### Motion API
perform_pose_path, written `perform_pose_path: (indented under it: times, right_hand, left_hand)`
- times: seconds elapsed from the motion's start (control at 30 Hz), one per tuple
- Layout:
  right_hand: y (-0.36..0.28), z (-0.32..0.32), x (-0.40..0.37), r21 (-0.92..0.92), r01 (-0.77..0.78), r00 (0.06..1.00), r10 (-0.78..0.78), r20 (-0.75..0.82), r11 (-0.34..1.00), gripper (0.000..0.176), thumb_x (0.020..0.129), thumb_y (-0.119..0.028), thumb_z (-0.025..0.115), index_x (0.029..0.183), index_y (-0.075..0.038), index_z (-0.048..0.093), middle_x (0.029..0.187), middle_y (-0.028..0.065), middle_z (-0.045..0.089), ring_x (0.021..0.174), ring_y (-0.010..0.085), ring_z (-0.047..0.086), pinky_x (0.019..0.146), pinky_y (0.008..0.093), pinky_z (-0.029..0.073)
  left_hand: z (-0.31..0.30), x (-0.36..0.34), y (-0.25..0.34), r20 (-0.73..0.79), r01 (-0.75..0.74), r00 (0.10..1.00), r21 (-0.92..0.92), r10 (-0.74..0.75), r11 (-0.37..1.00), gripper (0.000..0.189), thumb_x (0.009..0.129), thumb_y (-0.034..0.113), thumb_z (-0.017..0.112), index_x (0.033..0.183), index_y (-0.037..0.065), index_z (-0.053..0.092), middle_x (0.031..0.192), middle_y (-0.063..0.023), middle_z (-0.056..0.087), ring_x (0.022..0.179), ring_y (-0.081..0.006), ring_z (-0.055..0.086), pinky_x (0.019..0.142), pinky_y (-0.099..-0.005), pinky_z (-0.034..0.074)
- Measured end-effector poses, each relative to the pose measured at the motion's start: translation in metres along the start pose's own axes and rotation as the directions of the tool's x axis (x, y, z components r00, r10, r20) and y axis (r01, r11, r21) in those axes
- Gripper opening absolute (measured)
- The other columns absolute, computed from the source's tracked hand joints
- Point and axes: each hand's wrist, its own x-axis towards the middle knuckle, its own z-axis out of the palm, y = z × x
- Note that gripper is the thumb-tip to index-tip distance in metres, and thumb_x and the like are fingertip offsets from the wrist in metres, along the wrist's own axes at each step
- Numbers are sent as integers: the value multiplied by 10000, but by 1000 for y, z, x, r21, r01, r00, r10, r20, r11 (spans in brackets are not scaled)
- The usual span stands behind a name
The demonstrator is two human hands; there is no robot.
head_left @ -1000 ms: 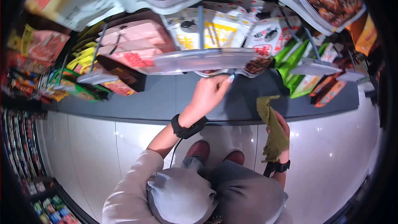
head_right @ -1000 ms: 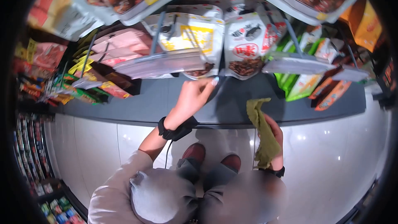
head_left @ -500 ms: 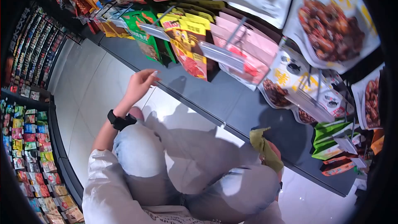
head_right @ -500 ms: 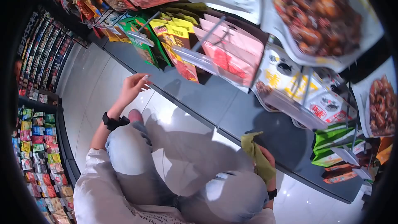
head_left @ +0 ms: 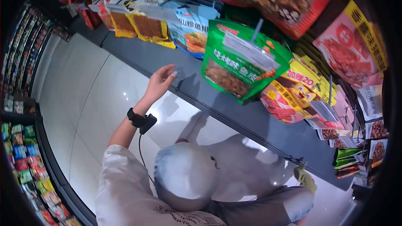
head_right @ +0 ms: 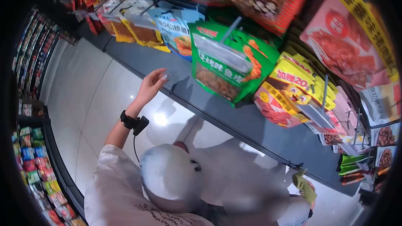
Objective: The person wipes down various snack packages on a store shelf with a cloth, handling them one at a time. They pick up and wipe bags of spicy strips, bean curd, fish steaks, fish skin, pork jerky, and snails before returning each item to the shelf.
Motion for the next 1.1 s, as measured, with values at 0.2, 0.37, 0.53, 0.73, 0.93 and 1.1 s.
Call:
perform_pose_path:
  times: [0.2, 0.37, 0.53, 0.73, 0.93, 1.1]
  right_hand:
    - [-3, 100, -42, -220, 203, 964, -234, -125, 954, 240, 780, -67, 557, 1010, -7, 525, 970, 104, 569, 749, 145, 553, 612, 215, 440]
    - [-7, 198, -24, 86, 199, 966, -211, 152, 976, 297, 766, -58, 588, 1048, -4, 509, 1047, 139, 549, 853, 208, 558, 669, 272, 472]
    - [-10, 273, 22, 22, -66, 939, 55, 340, 998, 306, 750, -60, 587, 1047, -2, 549, 951, 86, 578, 799, 141, 553, 656, 234, 452]
    - [-35, 330, 29, -156, 225, 907, -148, 393, 962, 337, 724, -47, 591, 1051, 9, 536, 962, 66, 578, 850, 147, 548, 753, 238, 436]
    - [-46, 364, 46, -225, 144, 968, -90, 234, 964, 340, 784, -104, 540, 1109, -8, 506, 965, 82, 582, 716, 103, 548, 627, 213, 446]
    - [-44, 419, 36, -16, -123, 983, 124, 139, 992, 372, 833, -86, 484, 1197, -35, 427, 1032, 83, 539, 681, 104, 519, 576, 208, 438]
  left_hand:
    - [-1, 63, 21, 165, 11, 986, 104, -28, 994, 499, 812, 96, 563, 1268, 89, 363, 1191, -115, 472, 990, -168, 513, 773, -272, 445]
    - [-1, 11, 25, 266, 83, 957, 127, -115, 988, 347, 816, 90, 552, 1154, 41, 485, 828, -10, 508, 771, -81, 508, 665, -232, 450]
    - [-58, -21, 6, 193, 207, 948, 228, -253, 951, 219, 828, 84, 513, 1035, 39, 570, 633, 27, 434, 555, -49, 453, 525, -210, 425]
    - [-161, -39, 13, 115, 407, 894, 191, -432, 893, 227, 837, 84, 460, 1025, 61, 587, 570, 34, 410, 515, -54, 440, 502, -206, 405]
    - [-284, 24, -55, 16, 312, 949, 100, -315, 945, 237, 797, 65, 481, 999, 38, 603, 617, 11, 475, 550, -60, 501, 532, -212, 442]
    - [-363, 91, -124, 163, 241, 959, -34, -232, 970, 213, 809, 63, 502, 994, 15, 597, 640, 15, 538, 580, -51, 514, 555, -199, 426]
